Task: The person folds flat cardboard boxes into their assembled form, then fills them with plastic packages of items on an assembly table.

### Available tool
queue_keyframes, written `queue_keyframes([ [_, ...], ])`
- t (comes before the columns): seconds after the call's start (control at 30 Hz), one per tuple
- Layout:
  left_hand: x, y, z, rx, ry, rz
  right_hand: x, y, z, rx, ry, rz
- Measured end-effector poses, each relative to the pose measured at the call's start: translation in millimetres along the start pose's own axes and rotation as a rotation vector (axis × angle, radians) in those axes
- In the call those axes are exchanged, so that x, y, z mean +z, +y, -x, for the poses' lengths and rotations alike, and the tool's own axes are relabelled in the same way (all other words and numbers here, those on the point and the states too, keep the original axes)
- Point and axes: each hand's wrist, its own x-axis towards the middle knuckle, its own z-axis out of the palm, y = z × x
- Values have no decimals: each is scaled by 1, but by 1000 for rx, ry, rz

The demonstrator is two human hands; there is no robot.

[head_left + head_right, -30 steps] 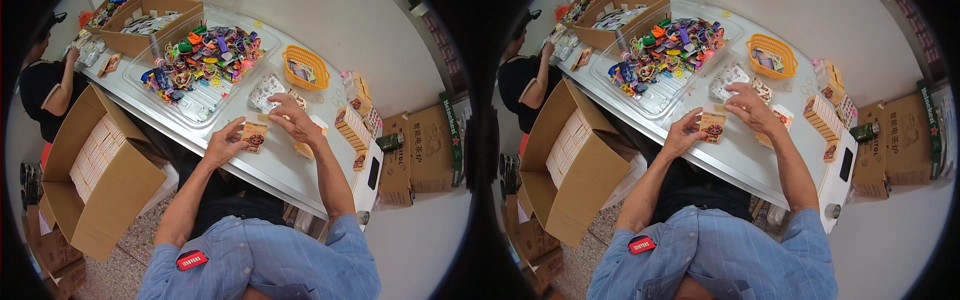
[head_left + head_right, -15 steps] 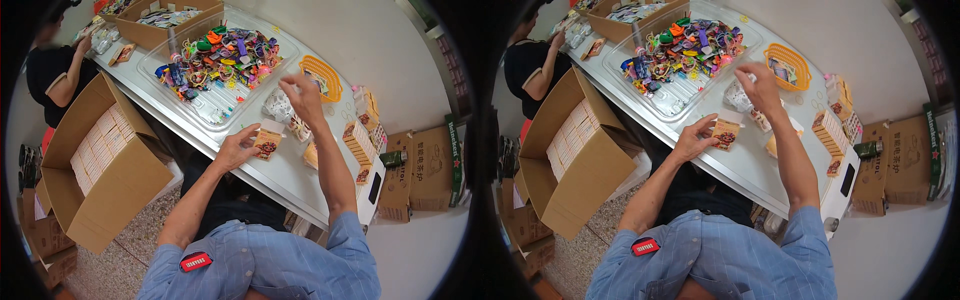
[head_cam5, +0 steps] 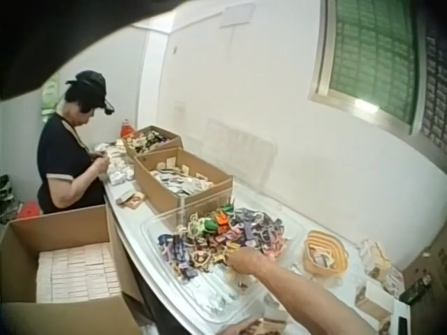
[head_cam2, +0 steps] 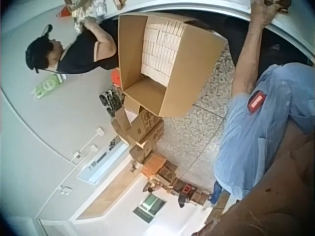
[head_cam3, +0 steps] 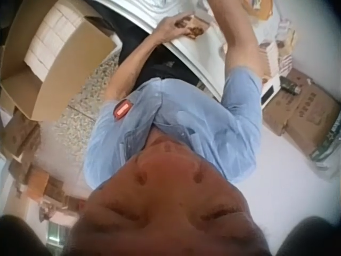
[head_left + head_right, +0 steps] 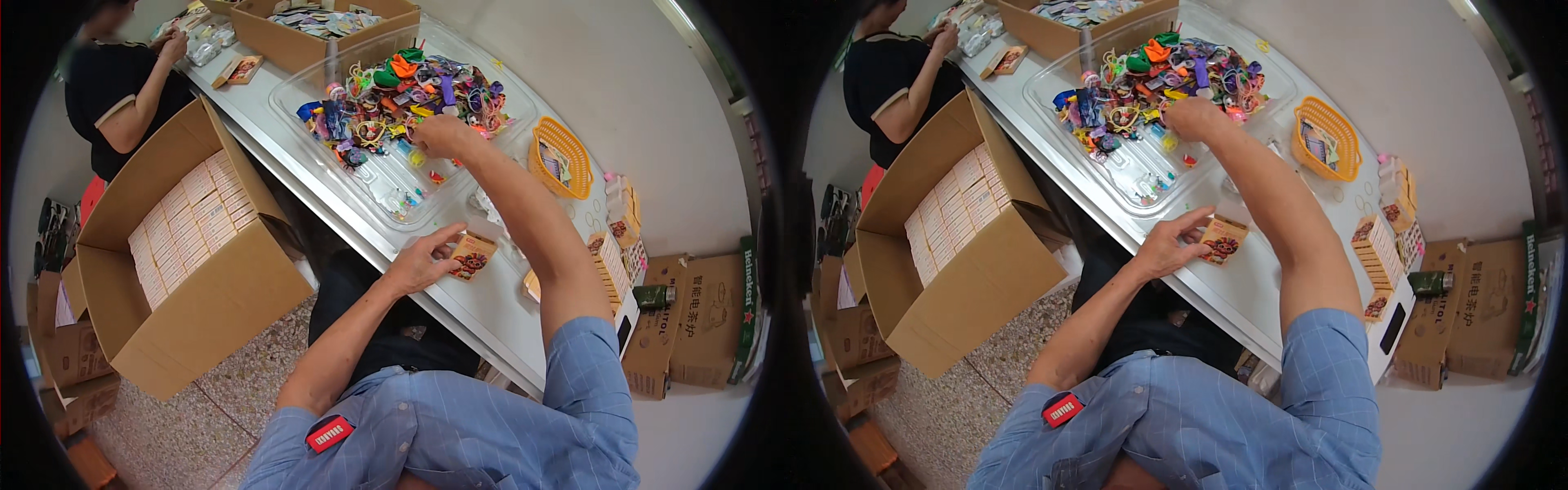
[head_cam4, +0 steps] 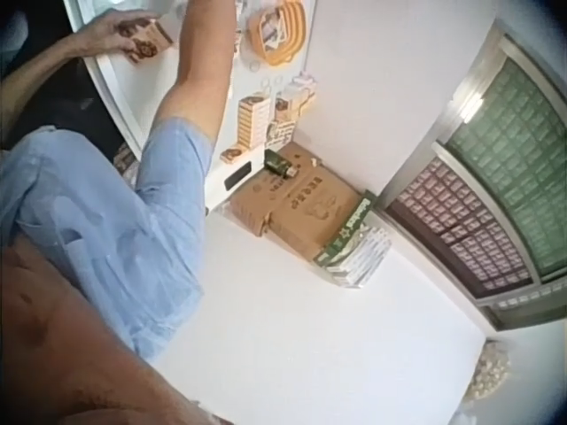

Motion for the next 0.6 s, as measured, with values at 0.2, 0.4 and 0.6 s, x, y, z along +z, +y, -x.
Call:
queue_keyframes([
  [0.2, -1, -4, 1, -13, 0, 52, -4, 3, -1, -12, -20, -187],
  [0.4, -2, -6, 0, -36, -20, 54, -9, -7, -11, -90, 128, -388],
  [0.6, 0, -10, -1, -9, -37, 80, -10, -12, -20, -170, -97, -360],
])
